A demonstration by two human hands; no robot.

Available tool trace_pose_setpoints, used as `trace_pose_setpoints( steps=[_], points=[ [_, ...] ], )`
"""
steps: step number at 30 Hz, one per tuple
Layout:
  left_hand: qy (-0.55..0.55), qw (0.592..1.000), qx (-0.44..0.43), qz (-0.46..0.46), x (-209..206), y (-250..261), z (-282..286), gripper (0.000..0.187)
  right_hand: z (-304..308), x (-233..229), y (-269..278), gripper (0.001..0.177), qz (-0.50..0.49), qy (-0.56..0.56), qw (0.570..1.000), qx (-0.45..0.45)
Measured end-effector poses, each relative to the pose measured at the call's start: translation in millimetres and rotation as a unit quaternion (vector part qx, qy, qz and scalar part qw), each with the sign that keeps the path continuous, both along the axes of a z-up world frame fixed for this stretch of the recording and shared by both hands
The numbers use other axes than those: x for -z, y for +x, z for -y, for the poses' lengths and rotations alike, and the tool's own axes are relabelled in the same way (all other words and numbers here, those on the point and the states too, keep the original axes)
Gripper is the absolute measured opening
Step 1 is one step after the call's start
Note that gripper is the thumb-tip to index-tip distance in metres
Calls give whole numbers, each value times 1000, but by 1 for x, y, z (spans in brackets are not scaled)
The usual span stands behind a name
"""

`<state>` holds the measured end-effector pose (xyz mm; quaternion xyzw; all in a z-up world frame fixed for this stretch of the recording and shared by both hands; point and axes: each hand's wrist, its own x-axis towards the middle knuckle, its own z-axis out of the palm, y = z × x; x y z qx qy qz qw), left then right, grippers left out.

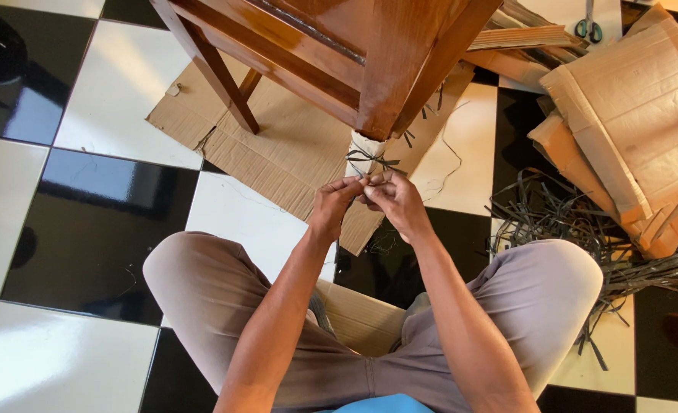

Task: Tying black strips to secure protective wrapping on a wooden furniture leg

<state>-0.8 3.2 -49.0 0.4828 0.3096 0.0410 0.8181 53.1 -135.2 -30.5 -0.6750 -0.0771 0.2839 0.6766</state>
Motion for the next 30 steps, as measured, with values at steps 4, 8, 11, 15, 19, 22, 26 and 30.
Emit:
trace_pose_setpoints(
  steps=[4, 8, 11, 15, 19, 22, 26, 30],
  points=[
    [2, 1000, 2, -2, -2, -5, 1, 15, 3, 14, 4, 28, 22, 18, 1000, 9],
    [16, 1000, 13, -7, 6, -5, -2, 18, 3, 17, 5, 27, 38, 9, 999, 5],
    [12, 1000, 9, 0, 5, -3, -2, 16, 0, 14, 2, 28, 23, 14, 1000, 10],
    [24, 999, 21, -13, 29, -3, -5, 18, 0, 16, 2, 28, 26, 15, 999, 13],
    [5, 999, 32, -13, 10, -8, -7, 16, 1, 10, 3, 27, 71, -27, 997, -21],
    [35, 998, 43, 6, 33, -4, -12, 22, -3, 4, -1, 21, 104, -50, 993, 1],
    [49, 998, 41, 11, 22, -6, -9, 20, -4, 4, -5, 23, 114, -60, 992, 11],
    [84, 995, 37, 27, 26, -3, -9, 19, -3, -4, -6, 23, 179, -106, 978, 2]
  ],
)
